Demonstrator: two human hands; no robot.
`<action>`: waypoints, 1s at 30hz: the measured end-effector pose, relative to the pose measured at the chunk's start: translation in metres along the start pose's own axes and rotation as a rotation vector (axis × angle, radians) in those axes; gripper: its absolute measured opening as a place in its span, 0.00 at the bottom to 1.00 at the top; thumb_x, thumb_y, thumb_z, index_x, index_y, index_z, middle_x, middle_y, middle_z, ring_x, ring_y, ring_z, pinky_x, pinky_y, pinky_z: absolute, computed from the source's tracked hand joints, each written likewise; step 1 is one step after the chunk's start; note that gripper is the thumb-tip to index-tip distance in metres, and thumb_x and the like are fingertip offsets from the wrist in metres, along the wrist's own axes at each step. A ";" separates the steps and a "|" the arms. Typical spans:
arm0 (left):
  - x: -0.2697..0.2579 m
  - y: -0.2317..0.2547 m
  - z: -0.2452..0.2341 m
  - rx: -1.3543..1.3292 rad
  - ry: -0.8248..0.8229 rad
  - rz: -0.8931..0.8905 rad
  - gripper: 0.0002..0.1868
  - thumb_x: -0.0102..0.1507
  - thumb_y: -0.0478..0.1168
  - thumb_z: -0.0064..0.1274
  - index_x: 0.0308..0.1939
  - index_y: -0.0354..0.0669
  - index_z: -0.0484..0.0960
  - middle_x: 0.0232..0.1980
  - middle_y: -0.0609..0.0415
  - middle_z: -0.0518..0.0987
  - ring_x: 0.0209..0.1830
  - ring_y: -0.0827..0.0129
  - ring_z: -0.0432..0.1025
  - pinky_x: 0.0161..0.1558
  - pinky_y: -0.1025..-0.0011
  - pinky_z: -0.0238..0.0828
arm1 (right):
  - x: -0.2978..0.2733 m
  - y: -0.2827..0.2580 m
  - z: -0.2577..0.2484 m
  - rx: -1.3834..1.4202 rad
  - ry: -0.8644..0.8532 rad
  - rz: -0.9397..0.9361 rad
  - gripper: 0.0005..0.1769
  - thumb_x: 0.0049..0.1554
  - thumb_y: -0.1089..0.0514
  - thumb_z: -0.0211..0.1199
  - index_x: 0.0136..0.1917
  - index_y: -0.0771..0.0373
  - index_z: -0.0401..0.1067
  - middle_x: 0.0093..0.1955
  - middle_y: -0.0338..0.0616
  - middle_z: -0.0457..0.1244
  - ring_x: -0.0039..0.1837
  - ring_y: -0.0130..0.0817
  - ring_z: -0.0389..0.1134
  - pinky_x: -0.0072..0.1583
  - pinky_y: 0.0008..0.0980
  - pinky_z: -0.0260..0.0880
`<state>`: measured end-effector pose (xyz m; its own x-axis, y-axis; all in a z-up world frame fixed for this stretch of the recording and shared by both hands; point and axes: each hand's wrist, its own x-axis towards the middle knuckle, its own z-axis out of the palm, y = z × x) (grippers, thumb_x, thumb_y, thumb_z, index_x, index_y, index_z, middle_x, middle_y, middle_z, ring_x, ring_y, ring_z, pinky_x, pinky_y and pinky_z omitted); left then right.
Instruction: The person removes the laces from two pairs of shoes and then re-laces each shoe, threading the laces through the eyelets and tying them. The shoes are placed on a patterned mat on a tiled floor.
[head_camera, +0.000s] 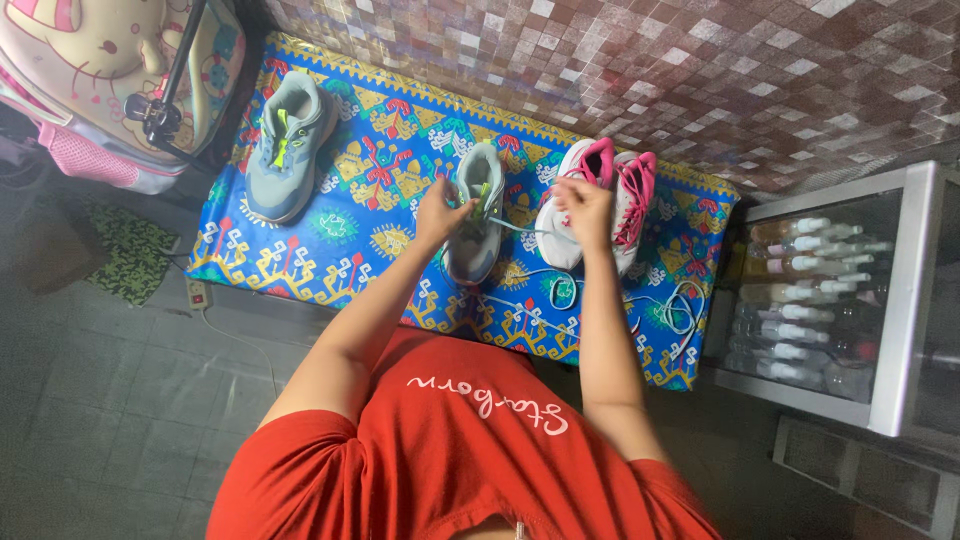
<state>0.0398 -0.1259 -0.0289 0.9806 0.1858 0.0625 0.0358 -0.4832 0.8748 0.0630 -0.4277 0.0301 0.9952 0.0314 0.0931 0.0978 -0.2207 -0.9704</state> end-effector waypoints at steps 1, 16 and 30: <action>0.001 0.000 -0.001 -0.014 -0.003 0.003 0.29 0.53 0.54 0.73 0.38 0.35 0.74 0.34 0.47 0.78 0.33 0.54 0.74 0.37 0.60 0.71 | 0.004 0.006 0.033 0.097 -0.121 0.035 0.12 0.62 0.64 0.63 0.59 0.70 0.77 0.45 0.43 0.73 0.43 0.25 0.73 0.48 0.25 0.76; 0.008 -0.039 0.007 -0.087 -0.064 -0.137 0.17 0.58 0.50 0.67 0.35 0.39 0.88 0.29 0.50 0.84 0.28 0.69 0.78 0.34 0.67 0.73 | 0.013 0.066 0.155 -0.096 -0.196 0.097 0.07 0.60 0.62 0.63 0.51 0.67 0.77 0.40 0.45 0.71 0.40 0.28 0.73 0.42 0.28 0.73; 0.008 -0.052 -0.002 -0.219 -0.163 -0.178 0.15 0.65 0.47 0.61 0.40 0.36 0.89 0.31 0.50 0.85 0.30 0.77 0.72 0.34 0.71 0.70 | -0.007 0.036 0.164 -0.432 -0.065 -0.254 0.03 0.55 0.64 0.66 0.45 0.66 0.77 0.47 0.55 0.68 0.52 0.56 0.70 0.56 0.46 0.70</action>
<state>0.0458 -0.0973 -0.0728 0.9813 0.1027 -0.1629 0.1844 -0.2564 0.9488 0.0578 -0.2765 -0.0424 0.9381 0.1937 0.2871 0.3456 -0.5808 -0.7371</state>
